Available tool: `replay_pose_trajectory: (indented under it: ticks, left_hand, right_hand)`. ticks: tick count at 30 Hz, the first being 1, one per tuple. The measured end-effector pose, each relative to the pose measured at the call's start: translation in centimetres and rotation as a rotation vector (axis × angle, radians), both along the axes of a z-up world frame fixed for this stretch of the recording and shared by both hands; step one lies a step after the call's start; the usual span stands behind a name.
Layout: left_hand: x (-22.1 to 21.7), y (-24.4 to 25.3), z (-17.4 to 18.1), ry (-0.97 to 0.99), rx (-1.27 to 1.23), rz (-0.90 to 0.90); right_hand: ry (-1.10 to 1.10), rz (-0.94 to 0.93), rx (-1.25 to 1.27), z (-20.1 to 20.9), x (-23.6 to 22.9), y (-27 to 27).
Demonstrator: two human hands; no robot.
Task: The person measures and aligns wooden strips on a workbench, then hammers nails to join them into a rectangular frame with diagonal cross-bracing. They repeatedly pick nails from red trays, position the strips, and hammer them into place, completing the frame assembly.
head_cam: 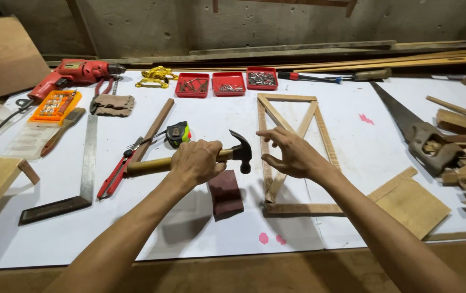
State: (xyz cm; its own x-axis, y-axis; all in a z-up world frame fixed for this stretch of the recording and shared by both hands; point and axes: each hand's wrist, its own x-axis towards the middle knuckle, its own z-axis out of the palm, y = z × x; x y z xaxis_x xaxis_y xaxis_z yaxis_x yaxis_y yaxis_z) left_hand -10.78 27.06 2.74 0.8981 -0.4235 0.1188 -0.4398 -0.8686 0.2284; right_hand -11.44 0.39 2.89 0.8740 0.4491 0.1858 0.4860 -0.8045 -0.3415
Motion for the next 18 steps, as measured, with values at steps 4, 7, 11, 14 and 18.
replay_pose_trajectory:
  ticks: [4, 7, 11, 14, 18]
  left_hand:
    - [0.5, -1.1, -3.7, -0.208, 0.085, -0.167]
    - [0.0, -2.2, -3.6, -0.262, 0.089, -0.253]
    - [0.1, -3.5, -3.2, -0.264, 0.138, -0.305]
    - [1.0, -4.2, -3.3, -0.382, 0.094, -0.35]
    - [0.9, -5.3, -3.0, -0.441, 0.03, -0.336]
  right_hand:
    - [0.003, -0.033, -0.173, -4.5, -1.2, -4.2]
    - [0.108, -0.085, -0.1, -5.8, -1.5, -4.9]
    - [0.208, -0.153, -0.237, -5.0, -1.6, -3.8]
    - [0.297, -0.204, -0.287, -3.7, -1.1, -2.6]
    - [0.366, -0.223, -0.386, -3.4, -0.4, -1.9]
